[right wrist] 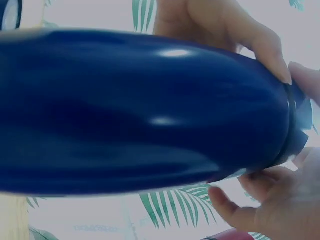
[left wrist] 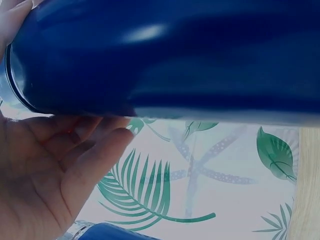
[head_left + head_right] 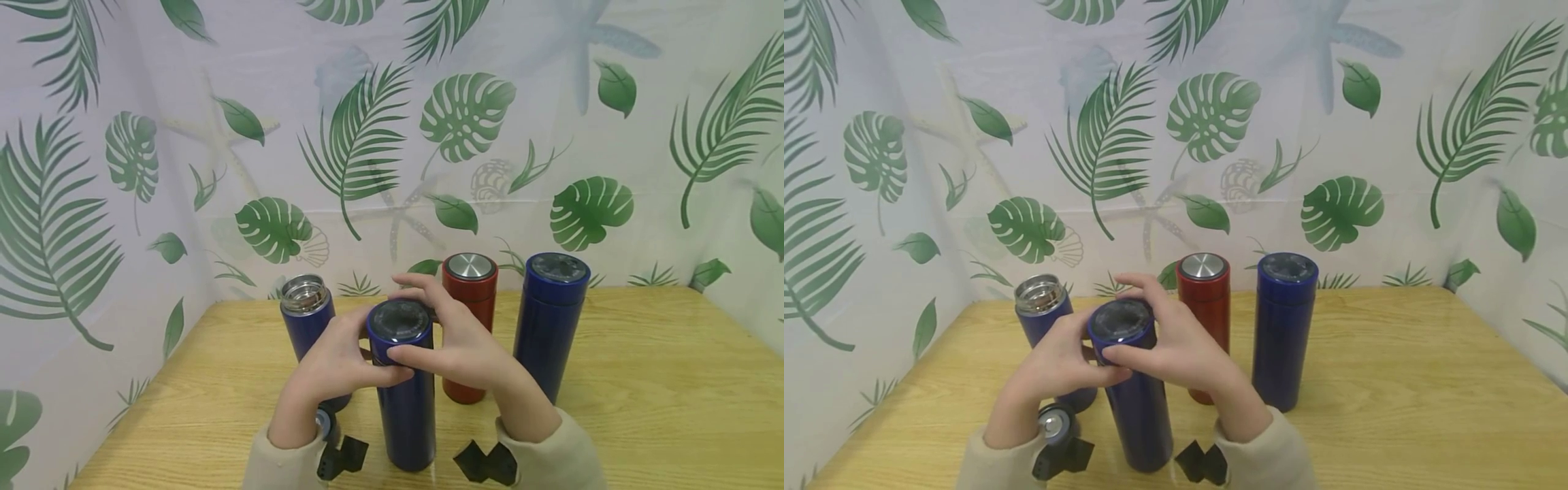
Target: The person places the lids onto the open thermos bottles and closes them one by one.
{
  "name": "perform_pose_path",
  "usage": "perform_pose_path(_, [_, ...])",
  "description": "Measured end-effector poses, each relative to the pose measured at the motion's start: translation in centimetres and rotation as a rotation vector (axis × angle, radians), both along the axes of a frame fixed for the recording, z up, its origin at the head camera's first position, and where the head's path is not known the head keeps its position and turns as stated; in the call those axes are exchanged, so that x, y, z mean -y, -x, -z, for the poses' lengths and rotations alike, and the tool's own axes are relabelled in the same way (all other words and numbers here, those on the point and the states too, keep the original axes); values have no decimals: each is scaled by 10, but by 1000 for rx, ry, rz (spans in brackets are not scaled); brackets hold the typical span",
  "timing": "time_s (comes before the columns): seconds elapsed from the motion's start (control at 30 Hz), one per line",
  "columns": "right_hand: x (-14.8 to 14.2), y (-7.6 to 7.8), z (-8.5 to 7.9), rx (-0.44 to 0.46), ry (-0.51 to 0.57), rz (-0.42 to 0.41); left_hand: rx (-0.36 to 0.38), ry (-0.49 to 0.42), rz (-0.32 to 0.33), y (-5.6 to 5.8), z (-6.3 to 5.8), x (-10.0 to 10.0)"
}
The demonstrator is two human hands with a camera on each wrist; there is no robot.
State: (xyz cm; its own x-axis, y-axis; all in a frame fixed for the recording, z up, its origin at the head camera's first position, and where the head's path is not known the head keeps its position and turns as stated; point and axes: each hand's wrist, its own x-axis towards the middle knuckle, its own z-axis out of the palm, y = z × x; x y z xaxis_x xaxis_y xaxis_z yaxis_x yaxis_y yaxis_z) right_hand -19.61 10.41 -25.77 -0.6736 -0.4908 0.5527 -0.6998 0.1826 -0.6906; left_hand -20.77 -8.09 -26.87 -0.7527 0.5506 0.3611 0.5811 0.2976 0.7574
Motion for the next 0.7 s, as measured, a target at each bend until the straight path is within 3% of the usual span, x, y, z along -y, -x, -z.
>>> perform_pose_path(0.2, [9, -1, 3, -22, -21, 207, -6, -3, 0, -3, -3, 0])
perform_pose_path(0.3, [11, -2, 3, -39, -37, 233, 5, 2, -5, -12, -13, -2])
perform_pose_path(0.4, [8, -1, 3, -31, -53, 162, 8, 10, -8, -21, -23, -4])
perform_pose_path(0.6, [-3, 1, 1, 9, -22, -64, -3, 12, -11, -23, -25, -5])
perform_pose_path(0.7, [-4, 2, 0, 8, -15, -83, 3, 8, -11, -23, -24, -5])
